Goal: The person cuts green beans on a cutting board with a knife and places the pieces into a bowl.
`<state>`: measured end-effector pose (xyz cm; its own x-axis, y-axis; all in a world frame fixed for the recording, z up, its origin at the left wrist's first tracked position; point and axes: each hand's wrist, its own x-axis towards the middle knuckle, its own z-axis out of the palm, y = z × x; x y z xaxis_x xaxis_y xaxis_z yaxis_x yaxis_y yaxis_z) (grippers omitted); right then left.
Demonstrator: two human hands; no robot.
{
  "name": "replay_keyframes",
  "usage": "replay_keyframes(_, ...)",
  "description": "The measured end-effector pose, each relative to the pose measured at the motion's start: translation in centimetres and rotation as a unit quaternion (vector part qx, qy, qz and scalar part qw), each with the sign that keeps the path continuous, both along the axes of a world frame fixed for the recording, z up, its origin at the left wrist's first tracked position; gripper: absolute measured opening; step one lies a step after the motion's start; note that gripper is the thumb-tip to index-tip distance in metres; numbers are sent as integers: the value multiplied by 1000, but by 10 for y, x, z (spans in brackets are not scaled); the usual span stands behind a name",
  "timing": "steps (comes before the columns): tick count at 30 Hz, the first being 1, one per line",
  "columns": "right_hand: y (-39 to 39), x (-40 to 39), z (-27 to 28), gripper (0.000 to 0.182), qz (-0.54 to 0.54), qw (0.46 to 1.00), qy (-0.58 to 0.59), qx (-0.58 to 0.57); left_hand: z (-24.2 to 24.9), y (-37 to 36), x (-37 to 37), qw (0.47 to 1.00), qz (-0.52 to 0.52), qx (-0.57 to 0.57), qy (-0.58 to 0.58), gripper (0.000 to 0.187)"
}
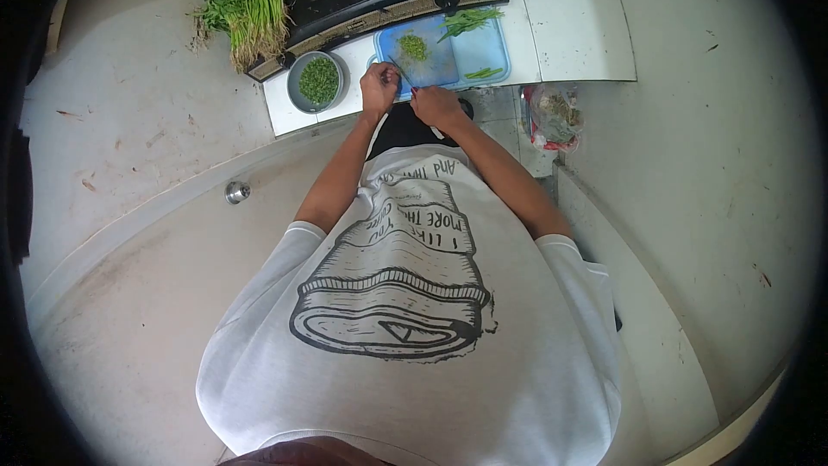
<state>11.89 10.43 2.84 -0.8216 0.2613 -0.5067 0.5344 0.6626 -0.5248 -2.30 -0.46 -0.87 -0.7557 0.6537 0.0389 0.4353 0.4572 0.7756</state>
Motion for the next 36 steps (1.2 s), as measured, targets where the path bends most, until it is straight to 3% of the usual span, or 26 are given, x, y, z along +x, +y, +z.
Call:
replay_keyframes(14, 23, 7, 23, 51, 52, 997, -58, -27, 7, 0, -4, 999, -11, 30, 7, 7)
replay_keyframes(20, 22, 12, 32, 49, 76, 993, -93, -2, 4, -2, -8, 999, -39, -14, -12, 11)
replay_keyframes(36, 4, 8, 9, 48, -40, 993, -34, 105, -2, -4, -35, 990, -117, 41, -64, 10)
